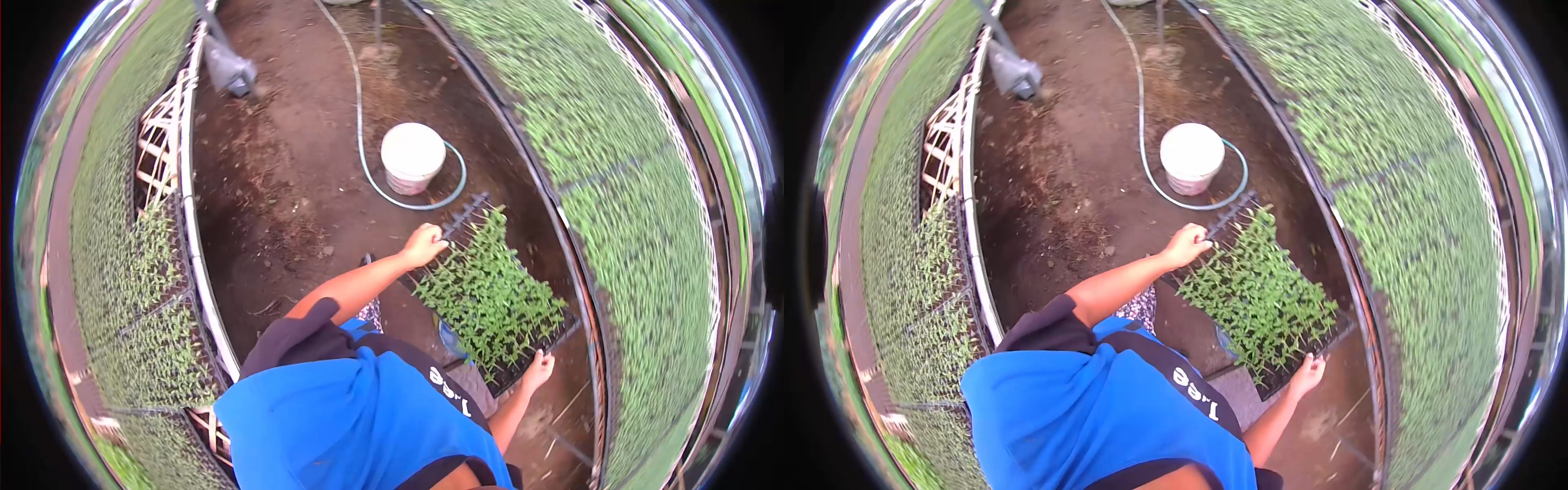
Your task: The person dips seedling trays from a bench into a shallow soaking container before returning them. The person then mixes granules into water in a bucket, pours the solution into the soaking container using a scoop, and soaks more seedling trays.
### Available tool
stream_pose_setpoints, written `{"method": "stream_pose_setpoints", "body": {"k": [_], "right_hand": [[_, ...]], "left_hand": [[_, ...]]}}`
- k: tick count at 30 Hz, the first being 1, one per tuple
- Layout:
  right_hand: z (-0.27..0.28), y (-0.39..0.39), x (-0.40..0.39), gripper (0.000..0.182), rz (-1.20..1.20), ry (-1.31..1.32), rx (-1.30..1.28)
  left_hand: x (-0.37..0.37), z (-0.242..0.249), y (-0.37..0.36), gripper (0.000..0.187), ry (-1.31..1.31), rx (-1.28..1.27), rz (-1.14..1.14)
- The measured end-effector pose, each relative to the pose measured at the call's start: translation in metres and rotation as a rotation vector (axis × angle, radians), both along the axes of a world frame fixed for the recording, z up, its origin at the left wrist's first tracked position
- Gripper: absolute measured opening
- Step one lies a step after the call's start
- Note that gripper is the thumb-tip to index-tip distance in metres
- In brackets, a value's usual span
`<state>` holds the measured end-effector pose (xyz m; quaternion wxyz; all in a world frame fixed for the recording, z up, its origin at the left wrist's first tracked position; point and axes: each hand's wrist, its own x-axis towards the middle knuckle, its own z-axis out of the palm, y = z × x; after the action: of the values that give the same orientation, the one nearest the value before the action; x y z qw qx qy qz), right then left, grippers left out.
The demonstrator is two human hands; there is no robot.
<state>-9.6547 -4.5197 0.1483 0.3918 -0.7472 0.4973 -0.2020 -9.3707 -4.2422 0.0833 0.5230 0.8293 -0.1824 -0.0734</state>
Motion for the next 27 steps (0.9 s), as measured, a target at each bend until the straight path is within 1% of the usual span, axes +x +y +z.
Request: {"method": "stream_pose_setpoints", "body": {"k": [2, 3, 4, 6, 8, 9, 10, 12, 14, 16, 18, 19, 20, 21, 22, 23, 24, 26, 27], "right_hand": [[-0.044, 0.000, 0.086, 0.026, 0.244, -0.164, -0.063], [-0.045, 0.020, 0.138, 0.026, 0.282, -0.209, -0.009], [-0.043, 0.046, 0.183, 0.026, 0.397, -0.238, -0.092], [-0.040, 0.104, 0.283, 0.023, 0.424, -0.305, 0.046], [-0.064, 0.144, 0.376, 0.021, 0.627, -0.359, 0.006], [-0.051, 0.172, 0.428, 0.021, 0.652, -0.339, 0.068], [-0.046, 0.206, 0.470, 0.021, 0.677, -0.311, 0.133], [-0.022, 0.270, 0.542, 0.022, 0.851, -0.343, 0.114], [-0.006, 0.323, 0.611, 0.022, 1.031, -0.217, 0.097], [-0.011, 0.381, 0.687, 0.023, 1.068, -0.444, 0.045], [-0.008, 0.431, 0.750, 0.025, 1.136, -0.462, 0.086], [-0.008, 0.454, 0.784, 0.025, 1.217, -0.484, 0.073], [-0.007, 0.478, 0.817, 0.024, 1.267, -0.462, 0.108], [-0.015, 0.504, 0.852, 0.025, 1.288, -0.452, 0.144], [-0.019, 0.527, 0.886, 0.025, 1.307, -0.435, 0.183], [-0.012, 0.546, 0.919, 0.025, 1.363, -0.408, 0.174], [-0.003, 0.566, 0.950, 0.025, 1.382, -0.300, 0.193], [0.002, 0.601, 1.008, 0.026, 1.452, -0.339, 0.179], [0.006, 0.621, 1.039, 0.026, 1.468, -0.299, 0.183]], "left_hand": [[0.044, 0.004, 0.067, 0.022, 0.105, -0.042, 0.211], [0.062, -0.001, 0.102, 0.024, 0.045, -0.066, 0.283], [0.082, -0.006, 0.136, 0.026, -0.018, -0.092, 0.346], [0.118, -0.015, 0.199, 0.025, -0.011, -0.073, 0.531], [0.154, -0.003, 0.263, 0.024, -0.039, 0.065, 0.629], [0.174, 0.018, 0.288, 0.023, -0.031, 0.019, 0.729], [0.187, 0.023, 0.313, 0.022, -0.016, -0.026, 0.829], [0.212, 0.016, 0.372, 0.022, 0.021, -0.047, 0.922], [0.233, 0.027, 0.413, 0.021, -0.120, 0.004, 1.027], [0.267, 0.045, 0.450, 0.020, -0.102, -0.060, 1.140], [0.299, 0.045, 0.484, 0.017, -0.060, -0.149, 1.222], [0.318, 0.040, 0.503, 0.017, -0.027, -0.158, 1.264], [0.339, 0.035, 0.523, 0.016, 0.002, -0.170, 1.305], [0.360, 0.029, 0.541, 0.016, -0.035, -0.136, 1.319], [0.381, 0.037, 0.552, 0.014, -0.007, -0.119, 1.335], [0.406, 0.033, 0.567, 0.015, 0.000, -0.150, 1.383], [0.424, 0.030, 0.583, 0.016, 0.025, -0.169, 1.434], [0.461, 0.043, 0.602, 0.021, -0.003, -0.160, 1.473], [0.483, 0.054, 0.610, 0.024, 0.026, -0.167, 1.505]]}}
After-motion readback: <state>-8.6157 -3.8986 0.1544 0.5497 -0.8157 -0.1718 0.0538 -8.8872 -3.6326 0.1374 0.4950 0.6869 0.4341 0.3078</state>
